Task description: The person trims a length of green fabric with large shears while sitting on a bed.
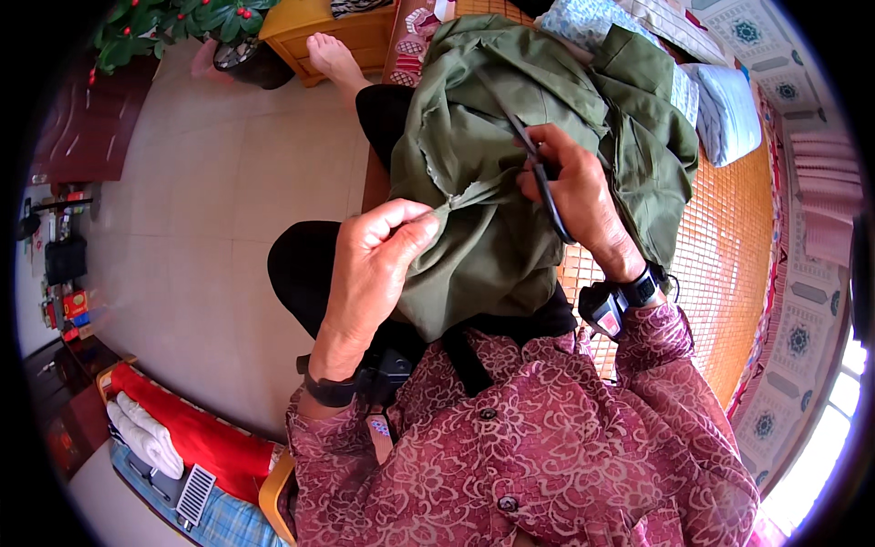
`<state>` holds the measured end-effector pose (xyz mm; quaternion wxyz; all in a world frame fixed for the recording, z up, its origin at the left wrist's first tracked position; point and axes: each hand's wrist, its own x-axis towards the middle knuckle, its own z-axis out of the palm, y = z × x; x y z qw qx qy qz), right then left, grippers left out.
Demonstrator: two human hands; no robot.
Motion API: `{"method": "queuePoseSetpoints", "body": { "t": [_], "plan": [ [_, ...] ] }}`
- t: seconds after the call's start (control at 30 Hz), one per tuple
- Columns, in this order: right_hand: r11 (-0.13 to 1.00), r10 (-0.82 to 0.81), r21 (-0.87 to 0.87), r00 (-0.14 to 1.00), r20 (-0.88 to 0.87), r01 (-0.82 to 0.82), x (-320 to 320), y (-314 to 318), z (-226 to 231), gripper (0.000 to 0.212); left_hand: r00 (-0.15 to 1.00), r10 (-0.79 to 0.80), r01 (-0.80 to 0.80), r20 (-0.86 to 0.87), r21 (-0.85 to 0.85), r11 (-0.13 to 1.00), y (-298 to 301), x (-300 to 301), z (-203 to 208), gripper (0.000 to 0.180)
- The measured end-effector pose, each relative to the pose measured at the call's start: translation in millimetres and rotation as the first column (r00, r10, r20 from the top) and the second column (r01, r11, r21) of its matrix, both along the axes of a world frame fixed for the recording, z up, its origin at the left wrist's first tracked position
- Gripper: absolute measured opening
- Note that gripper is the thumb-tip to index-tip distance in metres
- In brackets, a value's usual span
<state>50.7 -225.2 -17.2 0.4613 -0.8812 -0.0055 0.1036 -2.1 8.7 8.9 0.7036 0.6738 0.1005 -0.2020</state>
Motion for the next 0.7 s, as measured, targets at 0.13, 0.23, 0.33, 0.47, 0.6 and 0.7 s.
{"method": "queuePoseSetpoints", "body": {
  "t": [0.13, 0.23, 0.33, 0.47, 0.6, 0.7],
  "plan": [
    [0.995, -0.056, 0.086, 0.998, 0.02, 0.054, -6.9, -7.6, 6.7, 0.045, 0.993, 0.103, -0.105, 0.06, 0.035, 0.994, 2.0, 1.9, -7.4, 0.017],
    [0.961, -0.173, 0.221, 0.985, 0.016, 0.165, -15.1, -23.4, 28.0, 0.045, 0.982, 0.163, -0.16, 0.091, -0.032, 0.987, 0.4, 3.7, -11.0, 0.017],
    [0.933, -0.053, 0.336, 0.975, -0.218, 0.126, -39.0, -20.0, 66.3, 0.047, 0.971, 0.221, -0.218, 0.09, -0.039, 0.975, -1.5, 6.1, -9.0, 0.016],
    [0.815, 0.402, 0.577, 0.77, -0.496, -0.055, -57.6, -24.8, 54.1, 0.057, 0.973, 0.199, -0.201, 0.119, -0.001, 0.98, -3.8, 9.4, -8.1, 0.016],
    [0.751, 0.515, 0.654, 0.697, -0.5, -0.086, -69.7, -9.0, 41.8, 0.054, 0.968, 0.228, -0.223, 0.11, -0.055, 0.973, -8.5, 9.6, -7.8, 0.016],
    [0.741, 0.519, 0.668, 0.697, -0.495, -0.077, -68.4, -4.7, 30.3, 0.053, 0.964, 0.251, -0.246, 0.087, -0.068, 0.967, -8.3, 8.1, -5.9, 0.016]
  ]
}}
